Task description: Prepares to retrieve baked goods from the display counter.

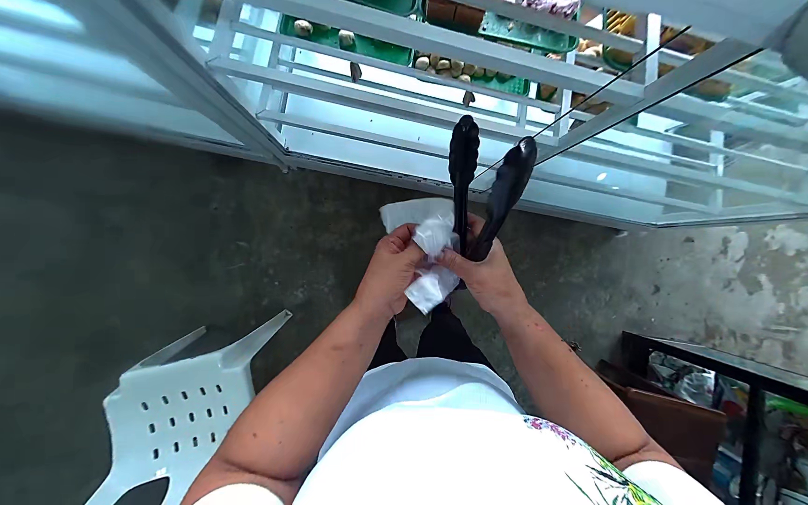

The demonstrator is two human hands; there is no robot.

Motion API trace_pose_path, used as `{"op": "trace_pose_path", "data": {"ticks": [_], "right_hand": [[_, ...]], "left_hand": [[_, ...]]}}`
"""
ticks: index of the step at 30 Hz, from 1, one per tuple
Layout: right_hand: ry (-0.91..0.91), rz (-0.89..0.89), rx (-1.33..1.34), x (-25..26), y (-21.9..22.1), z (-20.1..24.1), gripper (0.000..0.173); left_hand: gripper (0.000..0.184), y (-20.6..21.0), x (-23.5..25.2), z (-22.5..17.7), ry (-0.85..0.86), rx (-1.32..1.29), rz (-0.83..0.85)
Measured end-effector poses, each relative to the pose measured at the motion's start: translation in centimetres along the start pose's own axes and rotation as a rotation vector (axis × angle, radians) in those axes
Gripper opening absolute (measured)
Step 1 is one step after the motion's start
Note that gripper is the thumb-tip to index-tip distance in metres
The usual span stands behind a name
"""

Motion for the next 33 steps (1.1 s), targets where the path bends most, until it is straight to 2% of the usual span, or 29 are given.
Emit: {"op": "trace_pose_path", "data": {"ticks": [3, 7, 10, 12, 13, 15, 17, 18, 20, 21, 22, 23, 25, 26, 28, 29, 30, 31, 33], "right_hand": [[0.067, -0.043, -0.035, 0.6, -3.0, -0.9, 0.05], [0.135, -0.156, -0.007, 1.6, -8.3, -1.8, 0.045], [0.157, -0.272, -0.041, 2.6, -13.3, -2.8, 0.048], [0.093, -0.333, -0.221, 2.7, -16.5, -2.1, 0.055], [0.024, -0.335, -0.294, 2.6, -17.4, -0.9, 0.059], [-0.173, -0.225, -0.312, 2.1, -17.1, 2.2, 0.068], [-0.407, 0.022, -0.3, 1.9, -14.6, 4.5, 0.082], [-0.505, 0.138, -0.336, 2.1, -12.9, 5.2, 0.083], [-0.607, 0.264, -0.444, 3.5, -10.6, 5.7, 0.07], [-0.614, 0.266, -0.496, 4.5, -10.1, 5.5, 0.062], [-0.594, 0.241, -0.545, 5.6, -9.9, 5.5, 0.054], [-0.568, 0.198, -0.584, 6.6, -10.0, 5.7, 0.048], [-0.573, 0.116, -0.624, 7.4, -10.2, 7.2, 0.047], [-0.64, 0.071, -0.619, 7.2, -10.2, 8.5, 0.045], [-0.828, 0.004, -0.542, 5.8, -9.6, 11.0, 0.042], [-0.872, 0.016, -0.498, 5.2, -9.1, 11.1, 0.04], [-0.827, 0.074, -0.514, 4.7, -8.4, 9.8, 0.038], [-0.722, 0.171, -0.617, 4.4, -7.4, 7.0, 0.041], [-0.287, 0.438, -1.006, 5.0, -5.5, -0.9, 0.057]], "left_hand": [[0.023, 0.2, 0.8, 0.2, -0.118, -0.134, -0.099], [0.031, -0.2, 1.6, -0.5, -0.214, -0.399, -0.17], [0.031, -0.1, 1.3, -1.7, -0.125, -0.428, -0.239], [0.028, 0.4, 0.9, -2.1, -0.012, -0.306, -0.291], [0.025, 1.1, 0.5, -2.1, 0.068, -0.163, -0.308], [0.016, 3.9, -0.5, -1.4, 0.202, 0.107, -0.259], [0.022, 7.5, -1.6, -0.2, 0.255, 0.231, -0.09], [0.029, 9.2, -2.2, 0.1, 0.294, 0.235, -0.004], [0.038, 11.1, -3.3, -0.1, 0.474, 0.306, 0.114], [0.03, 11.0, -3.6, -0.6, 0.624, 0.481, 0.076], [0.02, 10.2, -3.6, -1.3, 0.759, 0.776, -0.025], [0.018, 9.0, -3.3, -1.8, 0.787, 1.088, -0.153], [0.022, 4.9, -2.4, -2.7, 0.62, 1.434, -0.394], [0.023, 2.9, -3.0, -3.5, 0.605, 1.476, -0.524], [0.021, 0.3, -5.9, -5.3, 0.797, 1.436, -0.764], [0.02, -0.9, -7.0, -5.0, 0.871, 1.383, -0.838], [0.02, -2.4, -7.1, -3.1, 0.876, 1.335, -0.865], [0.022, -4.1, -6.3, 0.0, 0.772, 1.341, -0.842], [0.032, -6.7, -3.8, 6.9, 0.297, 1.422, -0.613]]}}
Point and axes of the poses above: each hand's wrist, its own x-axis towards the middle knuckle, its own y-axis out of the palm, z = x × y, the point moved 6 cm from there along x, towards the middle knuckle, and after that the axes turned 11 degrees about -z, right-handed, at the moved point
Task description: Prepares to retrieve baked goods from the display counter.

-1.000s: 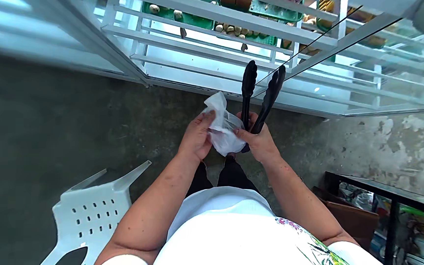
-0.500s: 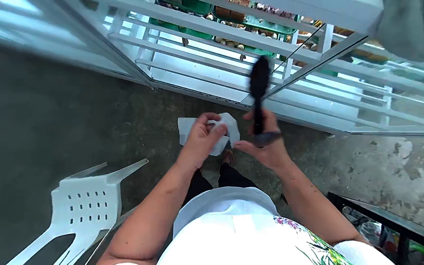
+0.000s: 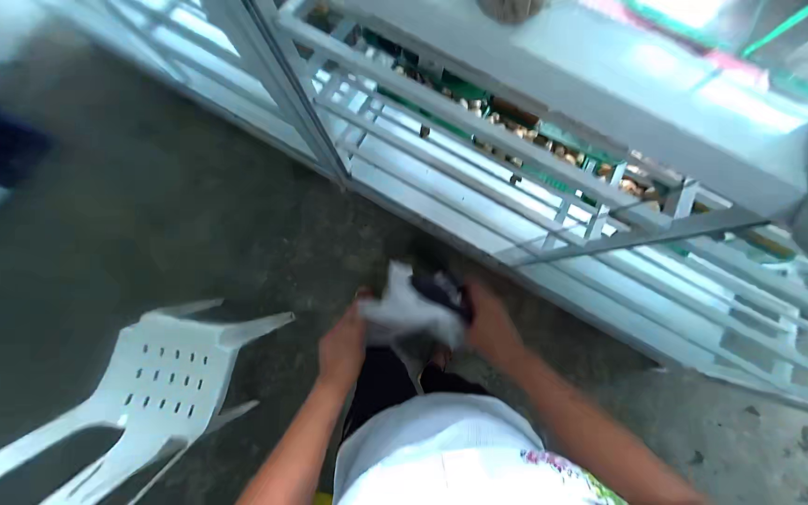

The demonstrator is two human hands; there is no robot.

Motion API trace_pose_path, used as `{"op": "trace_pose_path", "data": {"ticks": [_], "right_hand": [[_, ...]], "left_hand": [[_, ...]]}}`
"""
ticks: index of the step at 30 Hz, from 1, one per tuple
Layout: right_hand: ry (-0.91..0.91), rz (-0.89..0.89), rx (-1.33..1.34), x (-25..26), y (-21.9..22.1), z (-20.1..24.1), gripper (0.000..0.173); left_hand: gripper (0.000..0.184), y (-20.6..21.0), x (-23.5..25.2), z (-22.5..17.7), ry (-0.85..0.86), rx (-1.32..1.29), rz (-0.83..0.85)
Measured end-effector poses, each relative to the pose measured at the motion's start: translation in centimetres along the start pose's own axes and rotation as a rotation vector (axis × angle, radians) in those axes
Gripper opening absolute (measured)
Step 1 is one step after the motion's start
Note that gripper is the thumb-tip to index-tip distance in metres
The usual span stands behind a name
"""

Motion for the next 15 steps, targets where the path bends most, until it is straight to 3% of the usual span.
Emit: {"op": "trace_pose_path", "data": {"ticks": [2, 3, 5, 6, 7, 8, 10, 11, 15], "right_hand": [[0.197, 0.306, -0.12, 1.6, 4.8, -2.2, 0.065], [0.211, 0.298, -0.08, 2.3, 5.1, -1.9, 0.065], [0.097, 0.056, 0.089, 3.2, 3.1, 0.5, 0.062], [0.014, -0.079, 0.143, 4.2, 2.2, 1.9, 0.06], [-0.005, -0.112, 0.131, 5.6, 2.0, 2.6, 0.059], [0.067, -0.022, 0.05, 7.1, 2.8, 2.5, 0.06], [0.26, 0.248, -0.136, 10.1, 5.7, 0.7, 0.064], [0.301, 0.283, -0.161, 11.6, 6.4, 0.1, 0.066], [0.34, 0.059, -0.088, 15.7, 2.1, 2.6, 0.093]], "left_hand": [[0.039, 2.1, 0.1, 0.5, -0.035, -0.022, 0.197], [0.04, 0.9, 0.6, 0.1, 0.012, -0.071, 0.11], [0.033, -3.0, 1.2, -0.7, 0.23, -0.228, -0.353], [0.027, -3.9, 2.0, -0.4, 0.29, -0.271, -0.468], [0.022, -3.4, 3.2, 0.4, 0.305, -0.272, -0.445], [0.03, -1.6, 4.6, 1.5, 0.286, -0.259, -0.298], [0.043, 2.8, 7.2, 4.6, 0.122, -0.12, 0.277], [0.045, 3.3, 8.8, 5.8, 0.062, -0.087, 0.418], [0.044, -1.3, 14.5, 7.9, 0.033, -0.198, 0.371]]}}
Point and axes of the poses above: each hand's wrist, its own x-axis towards the middle knuckle, its own y-axis out of the palm, z = x × y, the point moved 6 cm from there along x, towards the middle knuckle, and after that the axes turned 11 degrees about -z, right-handed, at the moved point
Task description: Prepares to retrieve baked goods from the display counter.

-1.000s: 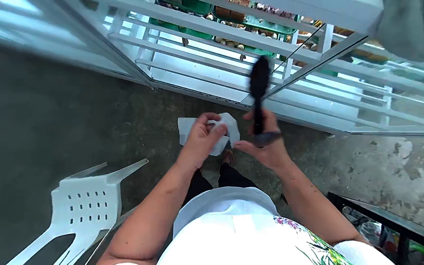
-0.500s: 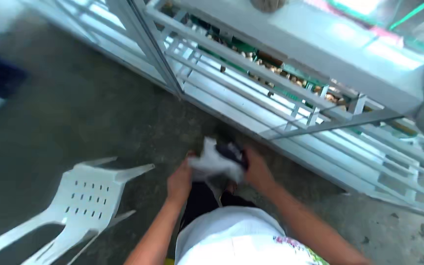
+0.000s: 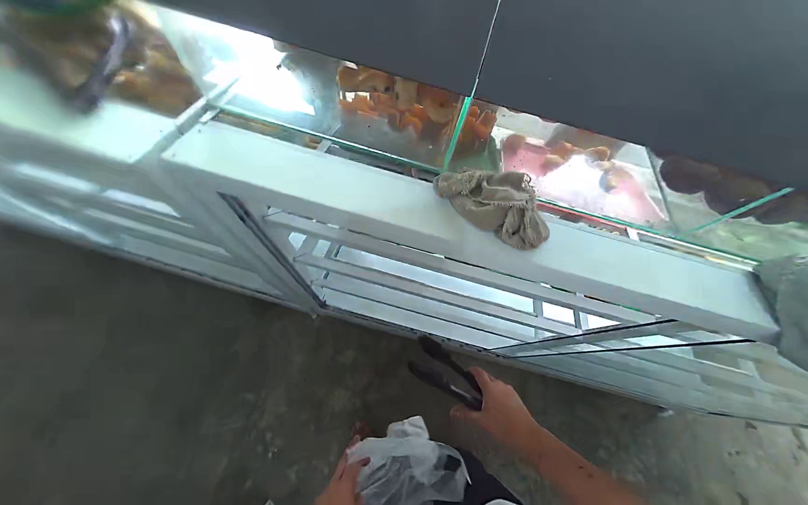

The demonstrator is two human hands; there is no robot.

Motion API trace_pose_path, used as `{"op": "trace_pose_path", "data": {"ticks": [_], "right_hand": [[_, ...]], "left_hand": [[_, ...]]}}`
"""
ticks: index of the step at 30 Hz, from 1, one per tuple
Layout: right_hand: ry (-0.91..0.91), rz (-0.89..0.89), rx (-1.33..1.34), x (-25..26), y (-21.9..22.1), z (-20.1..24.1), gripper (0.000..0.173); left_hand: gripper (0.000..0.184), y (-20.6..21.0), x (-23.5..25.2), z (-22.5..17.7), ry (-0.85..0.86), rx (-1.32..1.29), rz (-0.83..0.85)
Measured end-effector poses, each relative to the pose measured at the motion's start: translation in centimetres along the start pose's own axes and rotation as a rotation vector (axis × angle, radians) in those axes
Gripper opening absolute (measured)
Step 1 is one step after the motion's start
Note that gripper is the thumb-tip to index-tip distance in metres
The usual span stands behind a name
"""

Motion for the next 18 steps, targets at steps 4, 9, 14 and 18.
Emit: {"op": "trace_pose_path", "data": {"ticks": [4, 9, 14, 18], "right_hand": [[-0.124, -0.333, 0.068, 1.3, -6.1, 2.4, 0.1], [-0.216, -0.786, -0.099, 3.6, -11.9, 2.3, 0.091], [-0.002, -0.623, -0.021, 8.6, -15.0, 1.2, 0.045], [-0.009, -0.697, 0.044, 15.7, -22.2, 3.2, 0.04]], "left_hand": [[0.049, -5.0, 4.2, -0.8, 0.082, -0.018, -0.004], [0.049, -7.7, 9.1, -4.5, 0.147, -0.076, -0.007], [0.059, -9.5, 11.2, -9.9, 0.12, -0.141, -0.068], [0.076, -9.8, 11.9, -12.8, 0.047, -0.193, -0.041]]}}
Point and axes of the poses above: each hand's wrist, its own x-axis towards the middle knuckle, its own y-axis out of the palm, z = x × y, the point moved 6 cm from there along x, towards the middle knuckle, and after that the axes turned 11 degrees about -z, right-handed, at the moved point
